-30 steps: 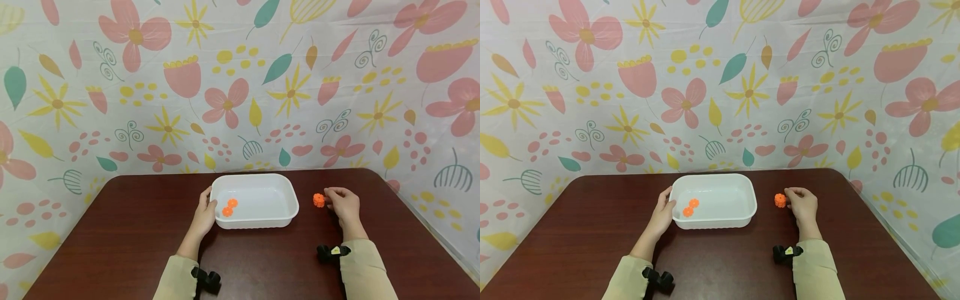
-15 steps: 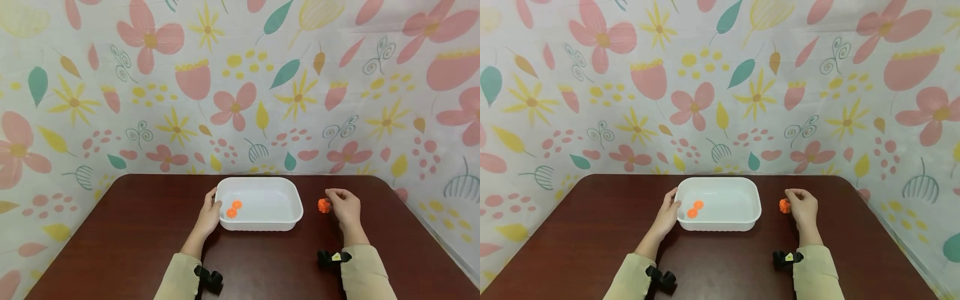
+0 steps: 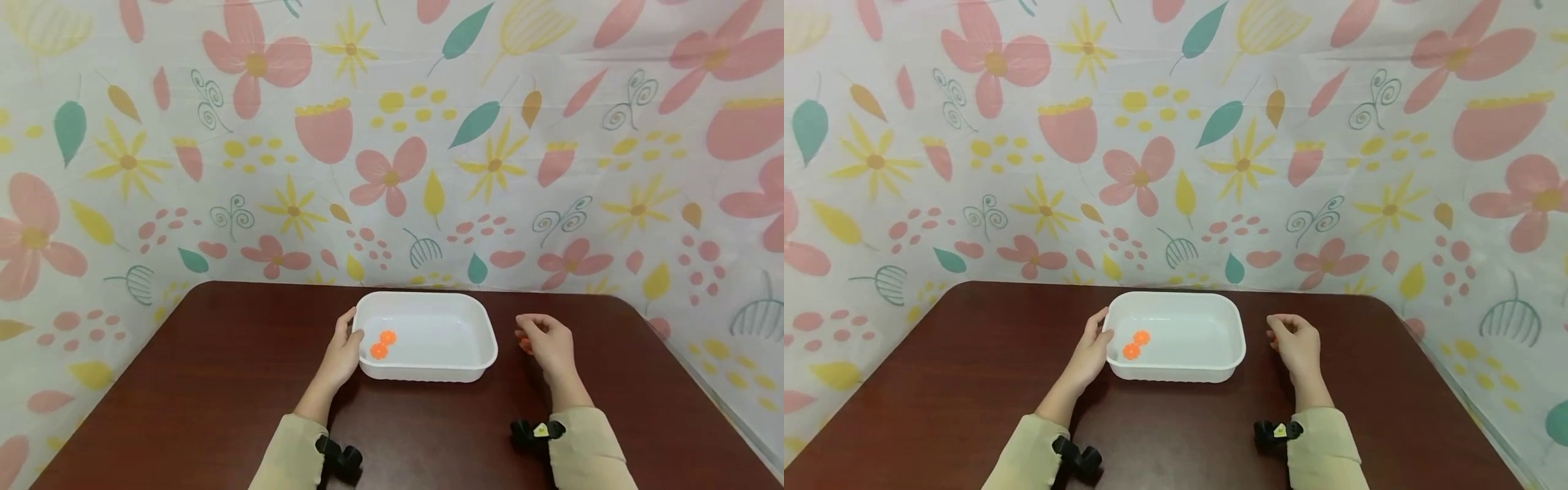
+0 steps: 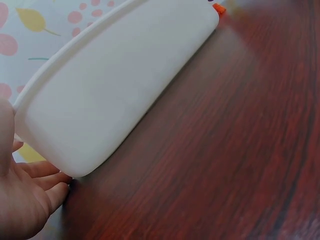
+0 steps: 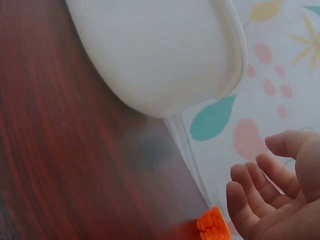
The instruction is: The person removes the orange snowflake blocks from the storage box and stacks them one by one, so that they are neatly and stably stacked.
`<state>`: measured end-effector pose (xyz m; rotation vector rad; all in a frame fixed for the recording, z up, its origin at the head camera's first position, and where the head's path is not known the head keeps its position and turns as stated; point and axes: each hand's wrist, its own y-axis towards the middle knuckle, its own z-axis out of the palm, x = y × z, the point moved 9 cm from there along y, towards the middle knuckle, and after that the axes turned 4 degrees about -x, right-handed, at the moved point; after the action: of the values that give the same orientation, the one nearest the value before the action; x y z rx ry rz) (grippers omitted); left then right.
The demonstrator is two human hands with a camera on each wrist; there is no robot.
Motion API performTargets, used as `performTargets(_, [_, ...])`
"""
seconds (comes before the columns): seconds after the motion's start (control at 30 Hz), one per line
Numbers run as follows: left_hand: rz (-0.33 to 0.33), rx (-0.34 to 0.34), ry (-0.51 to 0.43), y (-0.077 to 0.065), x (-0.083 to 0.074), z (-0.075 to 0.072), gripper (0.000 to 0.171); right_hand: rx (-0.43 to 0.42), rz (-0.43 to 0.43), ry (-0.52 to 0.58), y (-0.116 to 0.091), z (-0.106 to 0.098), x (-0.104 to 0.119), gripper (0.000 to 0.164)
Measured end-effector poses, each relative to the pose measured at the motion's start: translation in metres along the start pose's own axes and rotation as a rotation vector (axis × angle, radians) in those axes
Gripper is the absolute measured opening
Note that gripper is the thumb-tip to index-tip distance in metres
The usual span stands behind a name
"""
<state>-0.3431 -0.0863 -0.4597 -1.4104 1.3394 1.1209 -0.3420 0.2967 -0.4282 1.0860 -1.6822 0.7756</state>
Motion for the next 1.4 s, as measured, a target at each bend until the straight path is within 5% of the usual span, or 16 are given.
performTargets(0.73, [-0.003, -0.002, -0.003, -0.004, 0.001, -0.003, 0.051, 0.028, -0.030, 0.074, -0.015, 0.015, 0.020, 0.039])
performTargets(1.03, [-0.007, -0.005, -0.013, -0.001, 0.001, -0.001, 0.052, 0.106, -0.118, 0.150, -0.019, 0.030, 0.038, 0.038])
performTargets(1.4, [-0.004, -0.003, -0.009, -0.001, -0.001, 0.000, 0.052, 0.197, -0.212, 0.030, -0.023, 0.056, 0.068, 0.046])
